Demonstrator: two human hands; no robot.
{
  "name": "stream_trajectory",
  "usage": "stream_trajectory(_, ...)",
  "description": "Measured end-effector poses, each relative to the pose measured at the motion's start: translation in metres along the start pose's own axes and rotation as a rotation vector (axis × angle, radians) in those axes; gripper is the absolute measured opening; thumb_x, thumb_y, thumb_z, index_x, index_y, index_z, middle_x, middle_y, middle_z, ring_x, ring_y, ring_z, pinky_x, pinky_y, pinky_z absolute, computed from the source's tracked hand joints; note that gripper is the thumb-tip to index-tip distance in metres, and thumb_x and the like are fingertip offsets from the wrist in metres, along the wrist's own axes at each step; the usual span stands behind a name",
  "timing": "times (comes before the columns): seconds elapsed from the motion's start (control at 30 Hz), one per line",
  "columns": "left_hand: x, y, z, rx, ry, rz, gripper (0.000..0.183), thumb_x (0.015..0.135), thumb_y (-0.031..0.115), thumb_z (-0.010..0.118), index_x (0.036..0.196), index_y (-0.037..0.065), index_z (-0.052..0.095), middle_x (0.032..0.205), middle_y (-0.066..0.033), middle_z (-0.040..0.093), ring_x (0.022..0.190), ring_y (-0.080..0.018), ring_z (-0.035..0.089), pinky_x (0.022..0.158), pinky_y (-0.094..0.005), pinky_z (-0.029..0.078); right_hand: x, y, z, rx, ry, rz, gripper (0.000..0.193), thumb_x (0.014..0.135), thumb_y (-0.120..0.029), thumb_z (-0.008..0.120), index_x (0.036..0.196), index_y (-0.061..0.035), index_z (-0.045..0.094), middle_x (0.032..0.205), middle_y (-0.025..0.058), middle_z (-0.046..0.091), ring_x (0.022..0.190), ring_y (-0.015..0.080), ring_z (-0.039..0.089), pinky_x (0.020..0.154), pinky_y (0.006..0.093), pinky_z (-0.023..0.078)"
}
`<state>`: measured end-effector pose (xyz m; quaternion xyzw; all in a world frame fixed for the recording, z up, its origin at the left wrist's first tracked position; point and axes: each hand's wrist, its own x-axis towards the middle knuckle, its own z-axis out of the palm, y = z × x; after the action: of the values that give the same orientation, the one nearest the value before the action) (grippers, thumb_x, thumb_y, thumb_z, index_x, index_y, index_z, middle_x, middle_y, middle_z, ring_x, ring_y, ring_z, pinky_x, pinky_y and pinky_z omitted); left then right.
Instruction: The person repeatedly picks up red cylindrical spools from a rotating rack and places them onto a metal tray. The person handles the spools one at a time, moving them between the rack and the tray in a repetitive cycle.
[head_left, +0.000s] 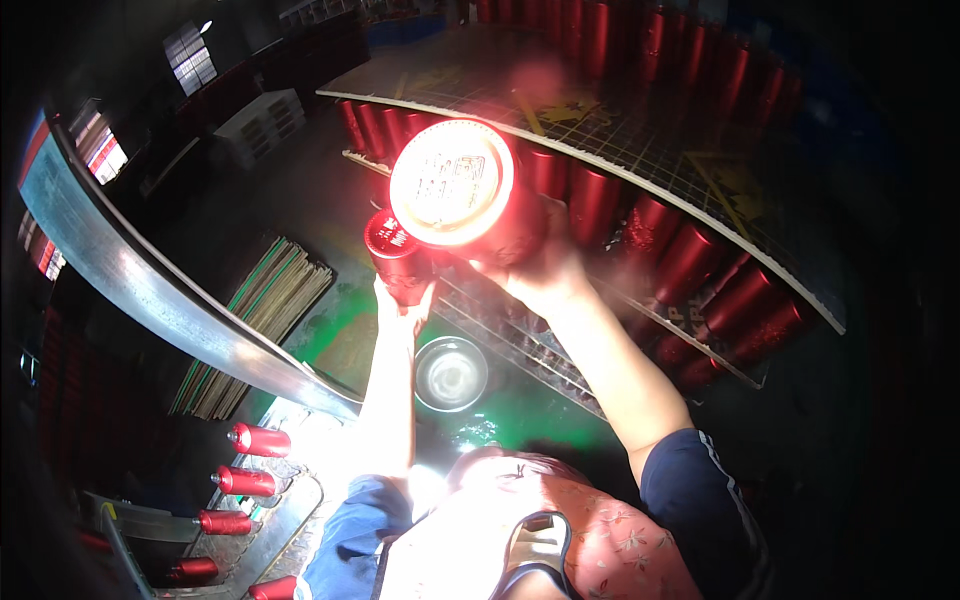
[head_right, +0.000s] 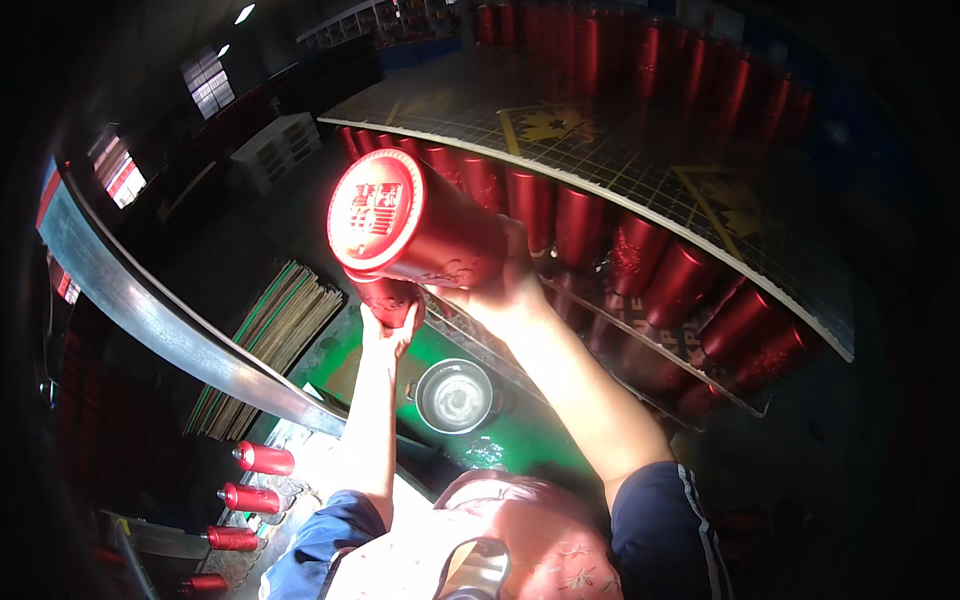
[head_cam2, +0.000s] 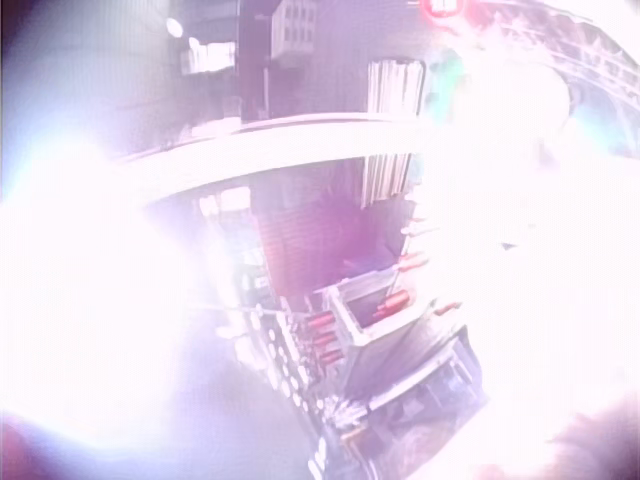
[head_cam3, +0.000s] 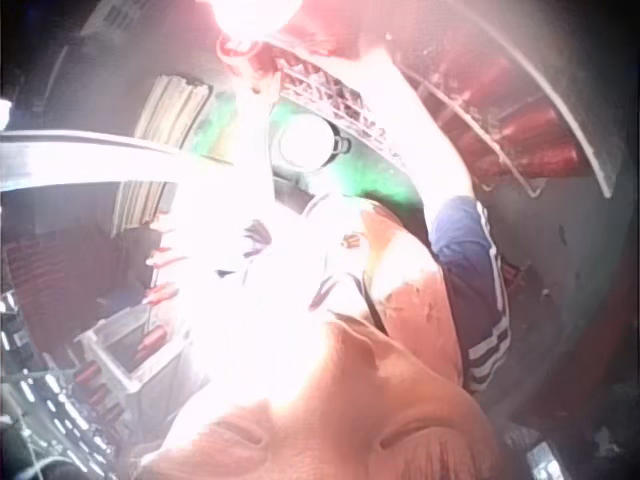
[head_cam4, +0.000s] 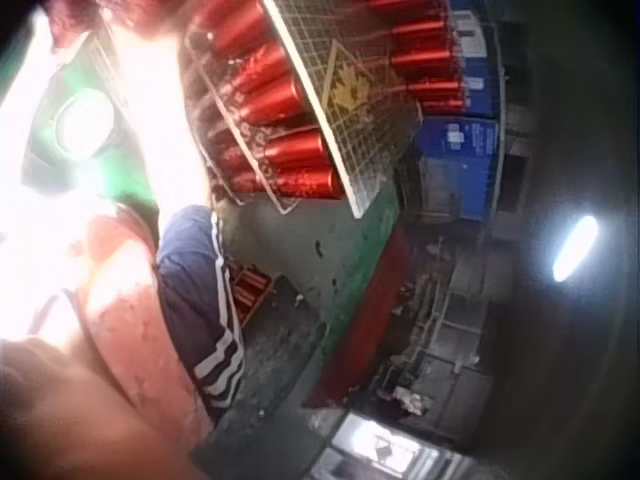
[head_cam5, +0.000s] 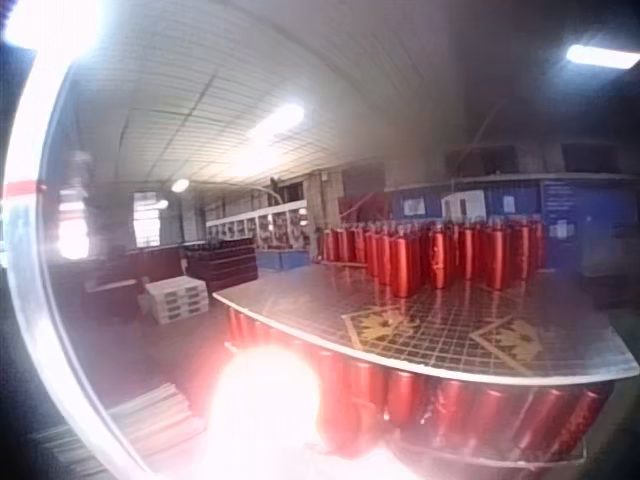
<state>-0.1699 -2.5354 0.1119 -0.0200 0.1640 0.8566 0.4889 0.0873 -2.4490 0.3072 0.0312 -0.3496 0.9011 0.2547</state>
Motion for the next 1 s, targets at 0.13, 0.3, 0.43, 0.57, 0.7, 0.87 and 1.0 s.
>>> stream_trajectory(0.13, 0.028, -0.021, -0.045, -0.221, 0.223, -0.204, 0.076, 0.08, 0.064, 0.069, 0.135, 0.014, 0.054, 0.133, -0.0189, 0.051, 0.117, -0.043, 0.051, 0.077, -0.0431, 0.066, 0.054, 0.061, -0.086, 0.525, 0.142, 0.285, 0.06, 0.099, -0.058, 0.043, 0.129, -0.0067, 0.055, 0.119, 0.0179, 0.062, 0.099, 0.0355, 0.066, 0.073, 0.0418, 0.065)
stream_trajectory(0.3, 0.062, -0.005, -0.076, -0.261, 0.105, -0.237, 0.076, 0.081, 0.062, 0.069, 0.134, 0.009, 0.056, 0.13, -0.0198, 0.055, 0.112, -0.0383, 0.054, 0.073, -0.0391, 0.067, 0.096, 0.115, -0.127, 0.761, 0.309, 0.375, 0.066, 0.095, -0.065, 0.045, 0.123, -0.007, 0.06, 0.112, 0.018, 0.062, 0.091, 0.0387, 0.061, 0.072, 0.0394, 0.064)
stream_trajectory(0.43, 0.076, 0.001, -0.072, -0.347, 0.064, -0.271, 0.082, 0.082, 0.064, 0.068, 0.135, 0.003, 0.053, 0.126, -0.0208, 0.058, 0.115, -0.0356, 0.057, 0.074, -0.0378, 0.067, 0.111, 0.14, -0.153, 0.886, 0.256, 0.345, 0.077, 0.091, -0.073, 0.043, 0.125, -0.0063, 0.059, 0.115, 0.0187, 0.06, 0.098, 0.0407, 0.059, 0.075, 0.0412, 0.064)
stream_trajectory(0.57, 0.08, 0.003, -0.071, -0.395, 0.092, -0.252, 0.09, 0.08, 0.063, 0.071, 0.139, -0.001, 0.047, 0.135, -0.0251, 0.049, 0.116, -0.0383, 0.06, 0.078, -0.0367, 0.066, 0.104, 0.148, -0.164, 0.956, 0.242, 0.325, 0.077, 0.091, -0.071, 0.046, 0.127, -0.0039, 0.058, 0.117, 0.0206, 0.06, 0.102, 0.0428, 0.057, 0.077, 0.0424, 0.064)
stream_trajectory(0.7, 0.034, 0.004, -0.071, -0.382, 0.064, -0.248, 0.078, 0.078, 0.061, 0.075, 0.133, 0.008, 0.055, 0.135, -0.0262, 0.047, 0.116, -0.0441, 0.053, 0.077, -0.042, 0.066, 0.063, 0.145, -0.157, 0.985, 0.09, 0.423, 0.07, 0.092, -0.059, 0.054, 0.128, 0.0008, 0.055, 0.119, 0.0246, 0.058, 0.109, 0.0447, 0.056, 0.079, 0.044, 0.063)
stream_trajectory(0.87, -0.076, -0.044, -0.061, 0.07, 0.198, -0.057, 0.063, 0.089, 0.057, 0.063, 0.134, 0.015, 0.056, 0.125, -0.0115, 0.064, 0.105, -0.0301, 0.064, 0.077, -0.0411, 0.062, -0.057, 0.148, -0.224, 0.929, -0.016, 0.322, 0.062, 0.095, -0.039, 0.056, 0.147, -0.0094, 0.041, 0.15, 0.0223, 0.039, 0.13, 0.0455, 0.042, 0.088, 0.0613, 0.057)
stream_trajectory(1.0, -0.203, -0.057, -0.105, 0.372, 0.073, 0.099, 0.052, 0.093, 0.044, 0.064, 0.134, 0.013, 0.057, 0.121, -0.0105, 0.065, 0.101, -0.0256, 0.066, 0.081, -0.0389, 0.059, -0.189, 0.173, -0.282, 0.951, 0.132, 0.414, 0.064, 0.097, -0.036, 0.055, 0.148, -0.0024, 0.038, 0.156, 0.0174, 0.034, 0.132, 0.0463, 0.04, 0.089, 0.0636, 0.055)
